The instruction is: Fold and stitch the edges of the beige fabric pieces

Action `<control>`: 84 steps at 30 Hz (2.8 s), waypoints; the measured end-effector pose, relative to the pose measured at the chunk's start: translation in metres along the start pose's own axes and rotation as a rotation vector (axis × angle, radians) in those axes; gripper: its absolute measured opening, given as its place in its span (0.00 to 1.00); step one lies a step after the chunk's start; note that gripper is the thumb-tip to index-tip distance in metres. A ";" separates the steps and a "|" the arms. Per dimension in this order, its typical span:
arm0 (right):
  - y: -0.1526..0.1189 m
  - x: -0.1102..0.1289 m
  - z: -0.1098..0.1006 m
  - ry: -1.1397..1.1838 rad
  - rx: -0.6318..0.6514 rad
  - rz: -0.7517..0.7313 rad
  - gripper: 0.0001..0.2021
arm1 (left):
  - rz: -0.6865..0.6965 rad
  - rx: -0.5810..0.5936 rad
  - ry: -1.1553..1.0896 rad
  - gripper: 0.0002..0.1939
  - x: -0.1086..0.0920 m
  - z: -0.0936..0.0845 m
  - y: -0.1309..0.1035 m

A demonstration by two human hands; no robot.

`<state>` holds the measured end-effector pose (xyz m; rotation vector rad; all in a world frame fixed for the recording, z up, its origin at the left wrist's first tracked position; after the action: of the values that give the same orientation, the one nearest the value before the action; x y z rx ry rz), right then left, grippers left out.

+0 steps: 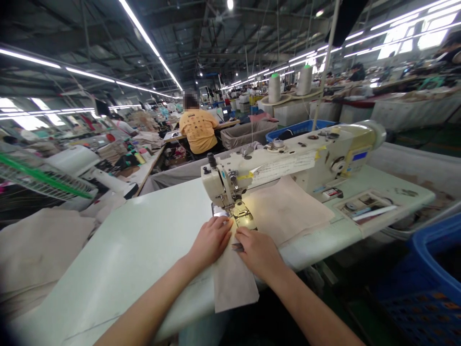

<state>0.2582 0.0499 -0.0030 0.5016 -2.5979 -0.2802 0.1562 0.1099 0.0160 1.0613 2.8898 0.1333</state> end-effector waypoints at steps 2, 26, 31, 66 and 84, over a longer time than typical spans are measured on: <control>0.003 -0.002 -0.001 -0.014 0.011 0.004 0.05 | 0.013 -0.008 0.001 0.14 0.001 0.000 0.003; 0.005 -0.001 -0.003 -0.006 0.068 0.009 0.12 | 0.028 -0.021 0.014 0.11 -0.004 -0.001 -0.004; -0.022 0.002 0.003 -0.021 0.080 -0.003 0.18 | 0.140 0.014 -0.035 0.12 -0.033 0.002 -0.045; -0.003 -0.035 -0.007 -0.093 -0.054 0.210 0.12 | 0.138 -0.115 -0.116 0.19 0.002 0.006 -0.027; -0.003 -0.036 -0.004 -0.096 -0.043 0.190 0.12 | 0.058 -0.064 -0.030 0.27 0.012 -0.003 -0.055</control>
<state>0.2904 0.0609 -0.0157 0.2288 -2.7020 -0.3012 0.1111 0.0758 0.0128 1.1262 2.8090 0.2098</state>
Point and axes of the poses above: each hand's wrist, its own y-axis towards the middle knuckle, its own z-axis out of the palm, x = y × z, the point moved 7 cm from there along y, towards the middle knuckle, and after that the axes turned 8 degrees about -z, right-handed, at the moved point
